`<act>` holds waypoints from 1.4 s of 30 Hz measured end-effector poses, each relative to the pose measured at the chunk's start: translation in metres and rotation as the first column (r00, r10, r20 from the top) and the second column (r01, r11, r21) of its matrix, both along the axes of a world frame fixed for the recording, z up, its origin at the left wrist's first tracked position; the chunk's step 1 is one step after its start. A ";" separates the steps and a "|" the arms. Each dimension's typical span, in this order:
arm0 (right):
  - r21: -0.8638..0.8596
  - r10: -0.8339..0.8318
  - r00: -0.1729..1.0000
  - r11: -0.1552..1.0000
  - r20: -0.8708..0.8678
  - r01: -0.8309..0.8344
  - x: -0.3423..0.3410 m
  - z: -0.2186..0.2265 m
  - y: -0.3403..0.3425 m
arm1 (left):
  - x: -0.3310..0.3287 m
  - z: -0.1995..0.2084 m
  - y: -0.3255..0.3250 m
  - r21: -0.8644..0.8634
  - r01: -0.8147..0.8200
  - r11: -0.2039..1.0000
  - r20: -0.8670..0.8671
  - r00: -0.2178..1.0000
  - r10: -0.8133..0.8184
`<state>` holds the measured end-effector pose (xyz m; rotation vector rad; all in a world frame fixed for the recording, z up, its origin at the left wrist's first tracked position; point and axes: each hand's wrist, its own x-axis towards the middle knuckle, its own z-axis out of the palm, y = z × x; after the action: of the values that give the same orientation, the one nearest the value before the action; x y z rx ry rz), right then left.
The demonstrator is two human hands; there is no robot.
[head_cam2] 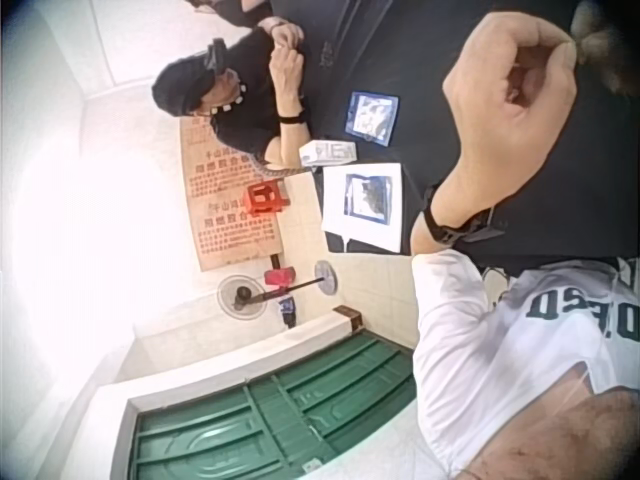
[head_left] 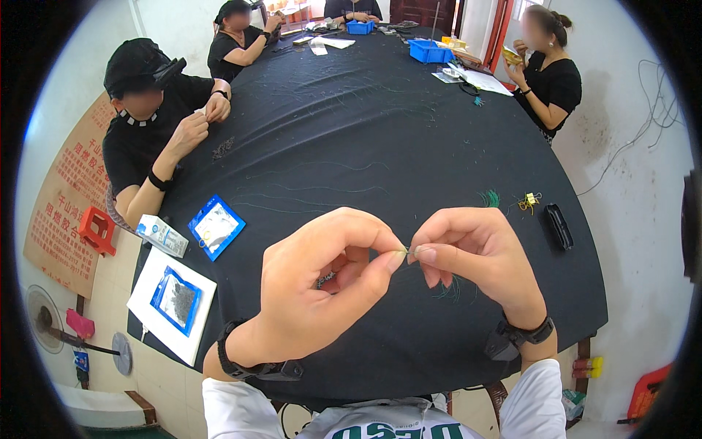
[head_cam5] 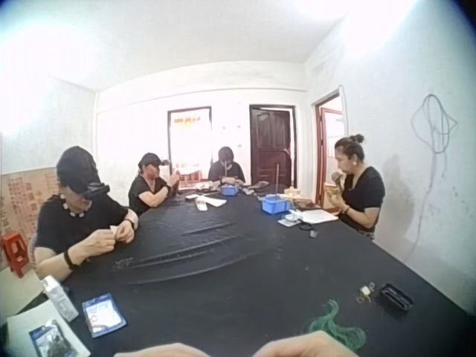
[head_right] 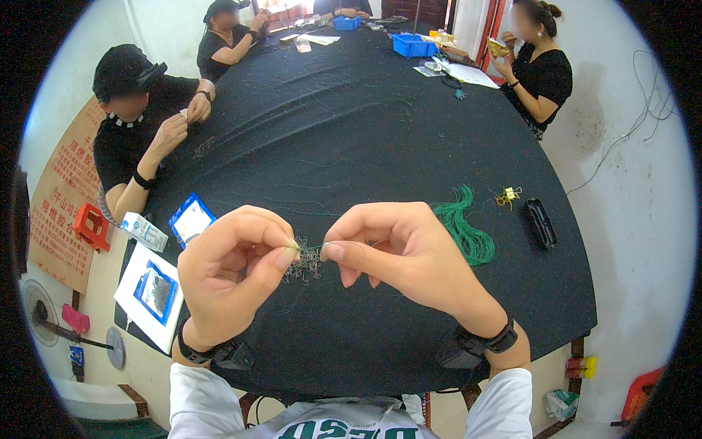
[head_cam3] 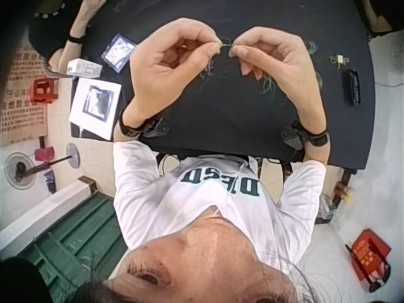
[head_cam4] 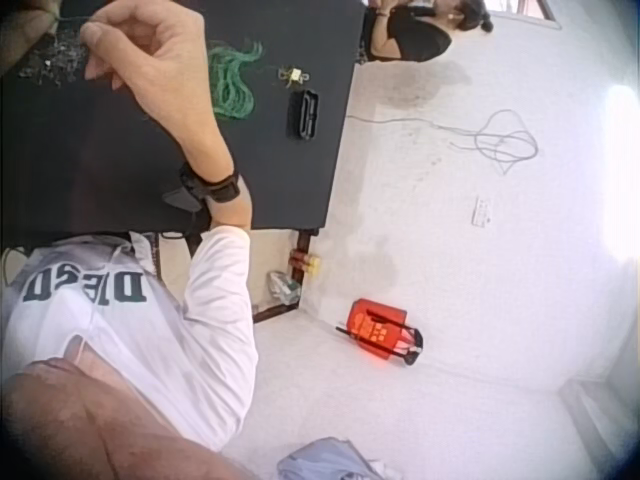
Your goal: The person assembles fishing tackle by hand by picking up small metal hooks from a pile and threading them onto a thin green line, repeating the process with multiple hooks while seated at a table.
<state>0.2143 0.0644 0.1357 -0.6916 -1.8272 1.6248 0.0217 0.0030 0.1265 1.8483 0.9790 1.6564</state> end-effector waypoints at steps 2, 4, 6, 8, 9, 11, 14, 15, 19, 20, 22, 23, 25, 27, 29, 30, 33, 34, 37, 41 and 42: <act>-0.001 -0.004 0.999 1.000 -0.031 0.004 -0.002 -0.005 0.001 | -0.001 -0.001 0.001 0.012 0.001 1.000 -0.014 1.000 -0.001; -0.002 -0.011 0.998 1.000 -0.061 0.011 -0.004 -0.009 0.002 | -0.002 -0.001 0.000 0.023 0.005 1.000 -0.027 1.000 -0.004; -0.064 0.005 0.989 0.998 -0.148 -0.015 -0.006 -0.012 0.003 | -0.003 0.001 -0.001 -0.096 0.057 0.994 0.023 0.998 -0.055; -0.107 0.011 0.986 0.994 -0.167 -0.029 -0.007 -0.014 0.003 | -0.003 0.004 -0.001 -0.160 0.110 0.981 0.080 0.992 -0.098; -0.149 0.022 0.982 0.988 -0.190 -0.051 -0.007 -0.014 0.003 | -0.003 0.005 -0.002 -0.220 0.159 0.962 0.136 0.982 -0.132; -0.169 0.040 0.979 0.983 -0.199 -0.075 -0.008 -0.014 0.003 | -0.001 0.004 -0.001 -0.222 0.167 0.961 0.194 0.973 -0.124; -0.209 0.065 0.981 0.972 -0.183 -0.104 -0.008 -0.014 0.003 | -0.003 0.002 0.001 -0.226 0.214 0.950 0.285 0.947 -0.146; -0.227 0.078 0.984 0.967 -0.162 -0.114 -0.008 -0.014 0.004 | -0.004 0.001 0.002 -0.227 0.247 0.942 0.315 0.934 -0.169; -0.244 0.101 0.982 0.960 -0.161 -0.138 -0.008 -0.014 0.004 | -0.004 0.002 0.003 -0.225 0.248 0.942 0.366 0.918 -0.154; -0.273 0.091 0.983 0.953 -0.160 -0.132 -0.008 -0.013 0.003 | -0.006 0.002 0.004 -0.247 0.259 0.934 0.370 0.916 -0.157; -0.303 0.086 0.983 0.944 -0.163 -0.133 -0.014 -0.014 -0.001 | -0.008 0.003 0.004 -0.271 0.264 0.926 0.370 0.916 -0.153; -0.045 -0.114 0.977 0.993 -0.180 0.107 -0.025 -0.019 -0.006 | -0.009 0.002 0.004 -0.296 0.267 0.917 0.396 0.908 -0.136; 0.206 -0.292 0.924 0.916 -0.246 0.344 -0.026 -0.021 -0.012 | -0.010 0.003 0.005 -0.319 0.268 0.909 0.423 0.899 -0.117; 0.799 -0.373 0.881 0.414 -0.289 0.437 -0.015 -0.019 -0.014 | -0.008 0.004 0.008 -0.395 0.303 0.867 0.493 0.867 -0.079; 0.557 -0.234 0.962 0.784 -0.141 0.273 -0.019 -0.017 -0.035 | -0.006 -0.003 0.009 -0.373 0.282 0.884 0.492 0.868 -0.070; 0.411 -0.250 0.965 0.873 -0.084 0.262 -0.023 -0.019 -0.041 | -0.003 -0.005 0.010 -0.345 0.287 0.894 0.495 0.865 -0.087; 0.122 -0.235 0.965 0.961 -0.117 0.249 -0.037 -0.031 -0.043 | 0.005 -0.004 0.007 -0.355 0.305 0.884 0.501 0.860 -0.096; -0.009 -0.224 0.952 0.974 -0.209 0.227 -0.039 -0.034 -0.043 | 0.008 -0.005 0.006 -0.387 0.306 0.870 0.511 0.856 -0.074; -0.150 -0.117 0.985 0.984 -0.124 0.098 -0.036 -0.029 -0.034 | 0.011 -0.008 0.004 -0.436 0.356 0.826 0.536 0.840 -0.079; -0.136 -0.087 0.976 0.989 -0.197 0.061 -0.036 -0.039 -0.032 | 0.010 -0.010 0.006 -0.392 0.416 0.820 0.540 0.826 -0.161; -0.136 -0.085 0.975 0.989 -0.207 0.057 -0.037 -0.040 -0.031 | 0.011 -0.011 0.006 -0.393 0.419 0.818 0.541 0.825 -0.162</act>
<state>0.1775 0.0334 0.0962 -0.6062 -1.5402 1.7110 0.0324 0.0093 0.1158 1.0895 0.7455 1.3947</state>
